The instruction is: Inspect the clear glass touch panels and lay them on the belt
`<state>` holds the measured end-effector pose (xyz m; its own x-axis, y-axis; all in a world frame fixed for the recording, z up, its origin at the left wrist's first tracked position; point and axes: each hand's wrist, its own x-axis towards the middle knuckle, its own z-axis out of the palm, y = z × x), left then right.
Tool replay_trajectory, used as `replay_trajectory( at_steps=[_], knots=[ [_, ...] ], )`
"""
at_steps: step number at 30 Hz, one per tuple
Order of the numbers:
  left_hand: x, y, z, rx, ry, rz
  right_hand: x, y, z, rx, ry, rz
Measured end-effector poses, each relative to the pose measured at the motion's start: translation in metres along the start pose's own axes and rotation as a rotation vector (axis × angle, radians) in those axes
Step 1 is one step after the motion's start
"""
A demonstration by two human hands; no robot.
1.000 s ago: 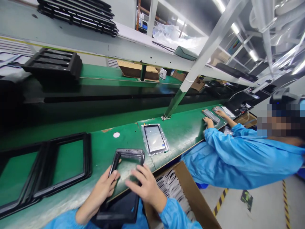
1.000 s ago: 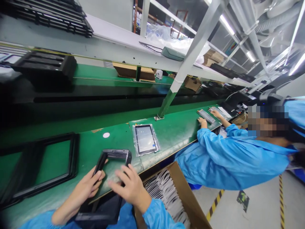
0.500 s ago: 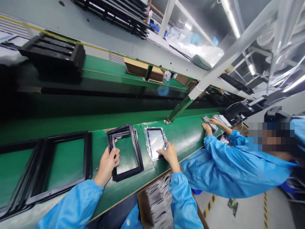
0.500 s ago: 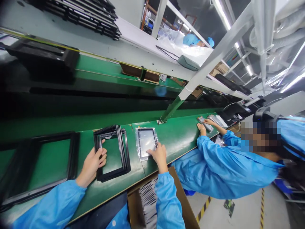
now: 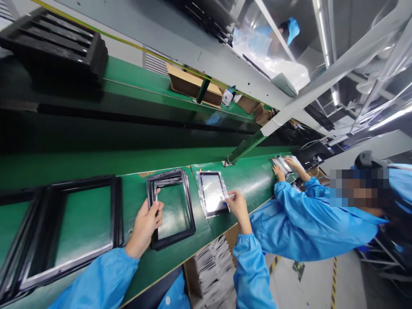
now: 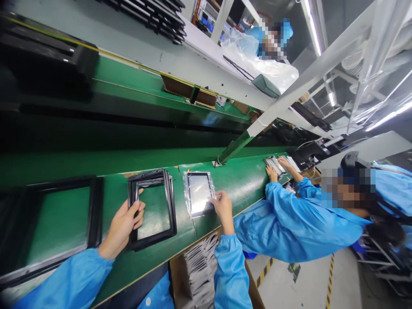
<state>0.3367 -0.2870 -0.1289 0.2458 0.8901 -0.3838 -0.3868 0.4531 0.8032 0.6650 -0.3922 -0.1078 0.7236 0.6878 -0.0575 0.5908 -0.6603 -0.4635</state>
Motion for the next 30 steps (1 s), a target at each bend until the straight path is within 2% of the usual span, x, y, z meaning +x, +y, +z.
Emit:
replay_trajectory(
  at_steps=[6,14,20,30],
  knots=[
    [0.001,-0.004,-0.001,0.01,-0.01,0.01,-0.005,-0.009,0.009,-0.068,-0.025,-0.001],
    [0.001,-0.003,0.0,-0.002,0.005,0.014,0.009,-0.007,0.011,-0.026,-0.098,0.052],
    [-0.001,0.002,0.001,-0.013,0.011,0.001,0.014,0.004,0.012,0.177,-0.155,0.102],
    [0.0,0.002,0.002,0.015,0.02,0.015,0.005,0.008,0.016,0.63,-0.093,0.127]
  ],
)
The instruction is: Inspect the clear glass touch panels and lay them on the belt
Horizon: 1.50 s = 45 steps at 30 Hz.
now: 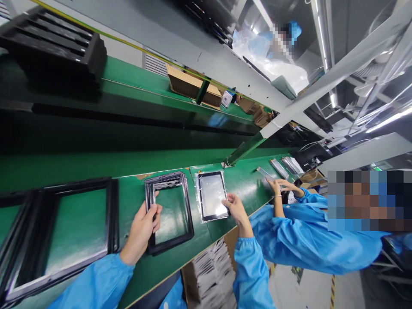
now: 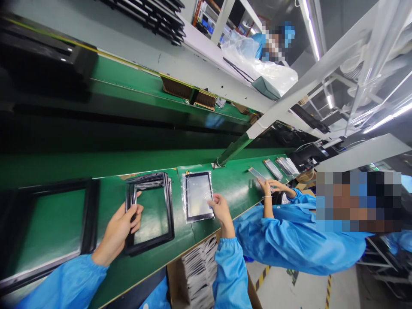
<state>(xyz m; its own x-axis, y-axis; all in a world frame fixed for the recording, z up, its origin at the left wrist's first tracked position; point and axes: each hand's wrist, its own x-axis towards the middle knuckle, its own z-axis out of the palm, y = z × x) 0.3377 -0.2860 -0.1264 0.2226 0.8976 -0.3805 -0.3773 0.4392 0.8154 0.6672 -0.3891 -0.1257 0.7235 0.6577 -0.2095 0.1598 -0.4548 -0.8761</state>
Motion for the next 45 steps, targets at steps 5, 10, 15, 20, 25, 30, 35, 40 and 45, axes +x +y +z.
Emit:
replay_trajectory(
  at_steps=[5,10,15,20,25,30,35,40,45],
  knots=[
    [-0.001,0.003,0.0,-0.005,0.0,-0.013,-0.023,0.006,-0.017,0.182,0.139,-0.046],
    [0.0,0.001,0.0,-0.008,-0.009,-0.019,-0.05,0.027,-0.049,0.282,0.328,-0.008],
    [-0.001,-0.003,0.002,0.014,-0.021,-0.007,-0.059,0.042,-0.052,0.322,0.382,0.031],
    [-0.002,-0.002,0.002,0.037,-0.038,0.026,-0.034,0.039,-0.033,0.339,0.359,0.018],
    [0.0,0.0,0.001,0.045,-0.031,0.037,-0.02,0.037,-0.051,0.37,0.438,0.033],
    [-0.001,0.0,0.002,0.057,-0.026,0.036,-0.038,0.051,-0.092,0.383,0.569,0.069],
    [-0.001,-0.002,0.002,0.071,-0.021,0.017,-0.053,0.062,-0.095,0.365,0.566,0.091],
    [-0.001,-0.003,0.003,0.075,-0.022,0.02,-0.049,0.06,-0.077,0.361,0.494,0.07],
    [0.001,-0.003,0.005,0.078,-0.022,0.029,-0.038,0.054,-0.06,0.329,0.429,0.013]
  ],
)
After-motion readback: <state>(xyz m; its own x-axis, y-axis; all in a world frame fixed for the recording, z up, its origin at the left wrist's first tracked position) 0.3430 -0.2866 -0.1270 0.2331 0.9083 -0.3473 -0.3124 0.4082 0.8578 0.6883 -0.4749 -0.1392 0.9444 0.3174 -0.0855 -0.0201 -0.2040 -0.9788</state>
